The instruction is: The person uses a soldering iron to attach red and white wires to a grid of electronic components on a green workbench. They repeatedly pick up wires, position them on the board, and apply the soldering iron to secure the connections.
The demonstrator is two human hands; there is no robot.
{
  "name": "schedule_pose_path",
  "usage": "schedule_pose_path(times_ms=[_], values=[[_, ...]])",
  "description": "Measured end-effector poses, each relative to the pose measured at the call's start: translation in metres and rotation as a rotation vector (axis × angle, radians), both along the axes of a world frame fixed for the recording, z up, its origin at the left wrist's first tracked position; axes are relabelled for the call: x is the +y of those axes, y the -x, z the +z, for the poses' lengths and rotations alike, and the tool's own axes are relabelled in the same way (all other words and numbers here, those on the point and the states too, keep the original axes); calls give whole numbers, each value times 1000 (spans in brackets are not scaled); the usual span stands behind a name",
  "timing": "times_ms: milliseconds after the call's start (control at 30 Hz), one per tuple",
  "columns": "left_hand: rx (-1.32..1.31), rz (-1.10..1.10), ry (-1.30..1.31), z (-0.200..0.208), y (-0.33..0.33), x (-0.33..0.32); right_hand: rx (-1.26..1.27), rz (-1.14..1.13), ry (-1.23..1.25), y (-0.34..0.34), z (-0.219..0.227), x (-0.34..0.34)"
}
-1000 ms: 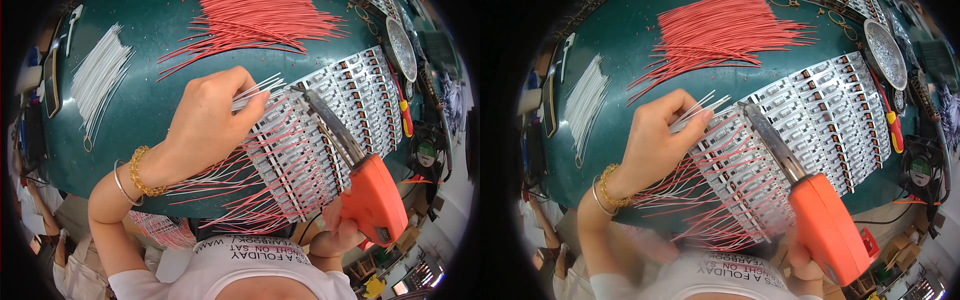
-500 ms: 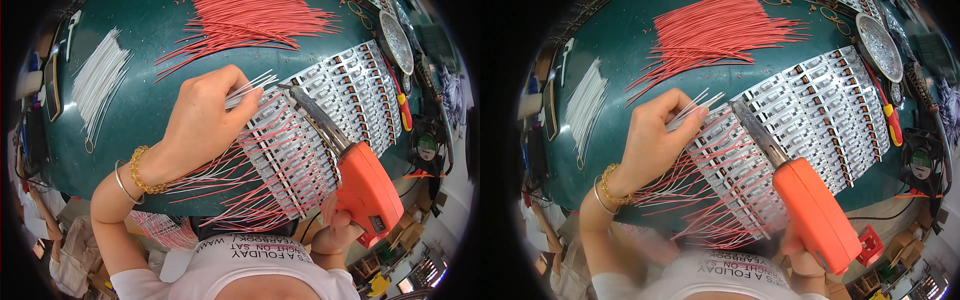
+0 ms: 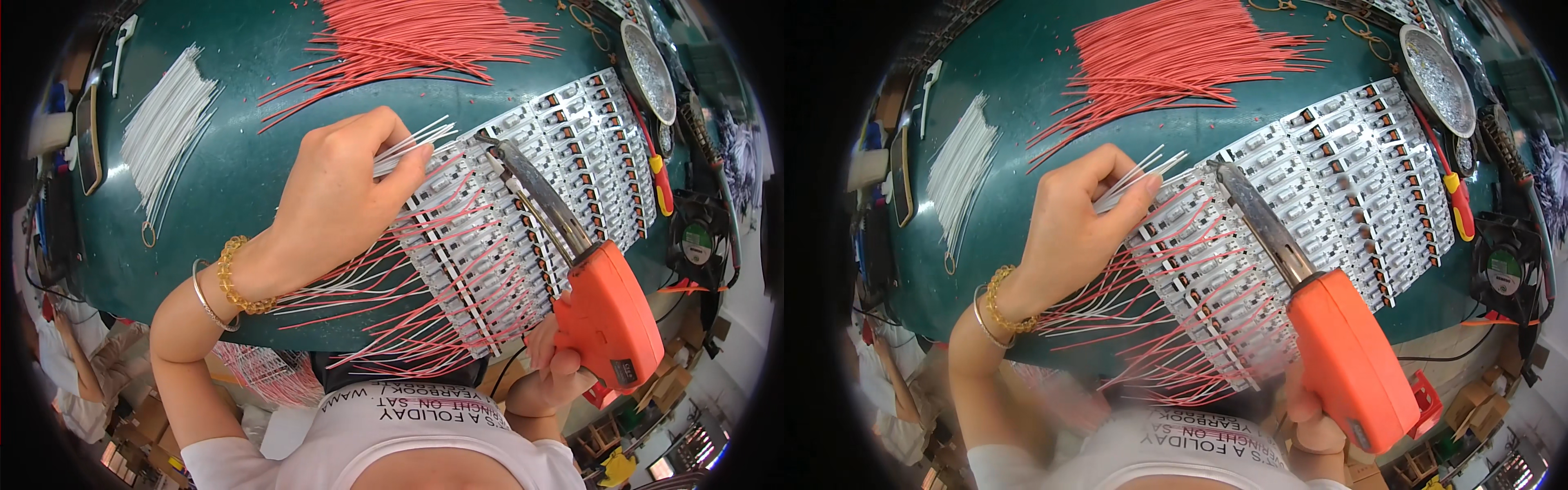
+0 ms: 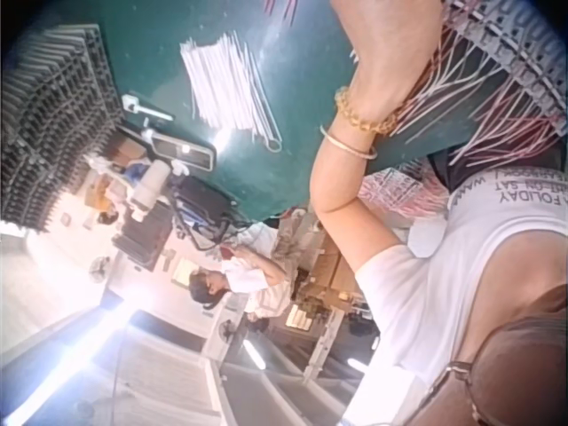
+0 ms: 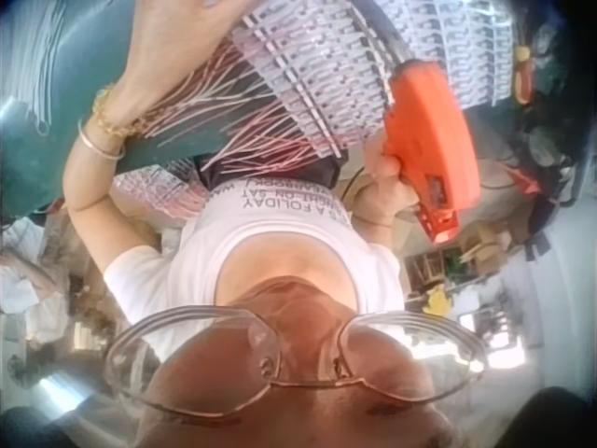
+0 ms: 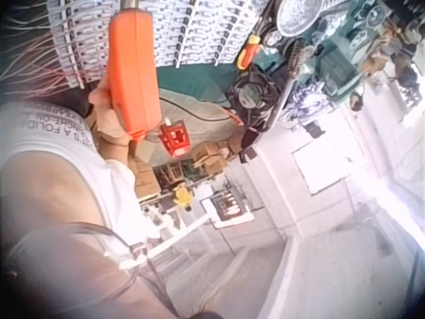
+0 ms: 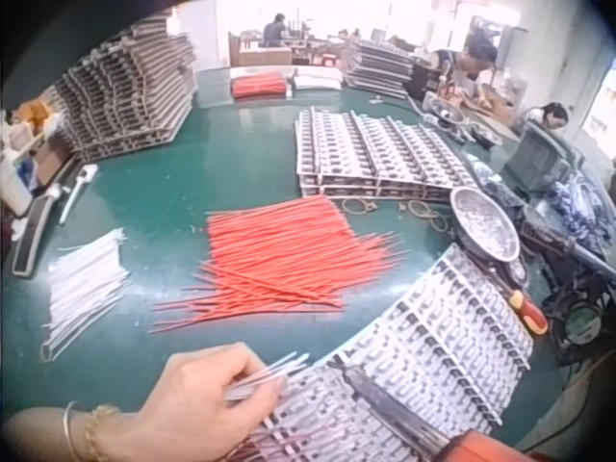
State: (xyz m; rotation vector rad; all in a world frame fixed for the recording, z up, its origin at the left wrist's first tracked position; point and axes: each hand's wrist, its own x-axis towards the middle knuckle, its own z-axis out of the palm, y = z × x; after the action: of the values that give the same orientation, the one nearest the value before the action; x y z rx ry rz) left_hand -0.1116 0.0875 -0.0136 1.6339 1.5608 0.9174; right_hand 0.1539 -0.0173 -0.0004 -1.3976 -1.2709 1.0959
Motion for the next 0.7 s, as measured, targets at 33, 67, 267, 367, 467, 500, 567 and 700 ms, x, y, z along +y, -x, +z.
schedule_pose_path(times_ms=[33, 67, 267, 367, 467, 500, 567, 700], values=[[1, 1, 0, 1, 0, 0, 11, -1, -2, -1, -1, -1], [1, 1, 0, 2, 0, 0, 25, -4, -8, -1, -2, -2], [-88, 7, 24, 3, 0, -1, 89, -7, -30, -15, -10, -12], [-233, -10, 84, 3, -1, -3, 140, 11, -26, -3, 1, -7], [-252, 1, 144, 5, -5, -6, 205, 10, -38, -5, -1, -11], [-237, 7, 154, 4, -8, -6, 213, 11, -39, -9, -4, -12], [-88, 3, 95, 6, -9, -6, 224, 25, -31, -16, -7, -15], [43, 1, -62, 4, -13, -6, 193, 21, 33, -6, 0, -9]])
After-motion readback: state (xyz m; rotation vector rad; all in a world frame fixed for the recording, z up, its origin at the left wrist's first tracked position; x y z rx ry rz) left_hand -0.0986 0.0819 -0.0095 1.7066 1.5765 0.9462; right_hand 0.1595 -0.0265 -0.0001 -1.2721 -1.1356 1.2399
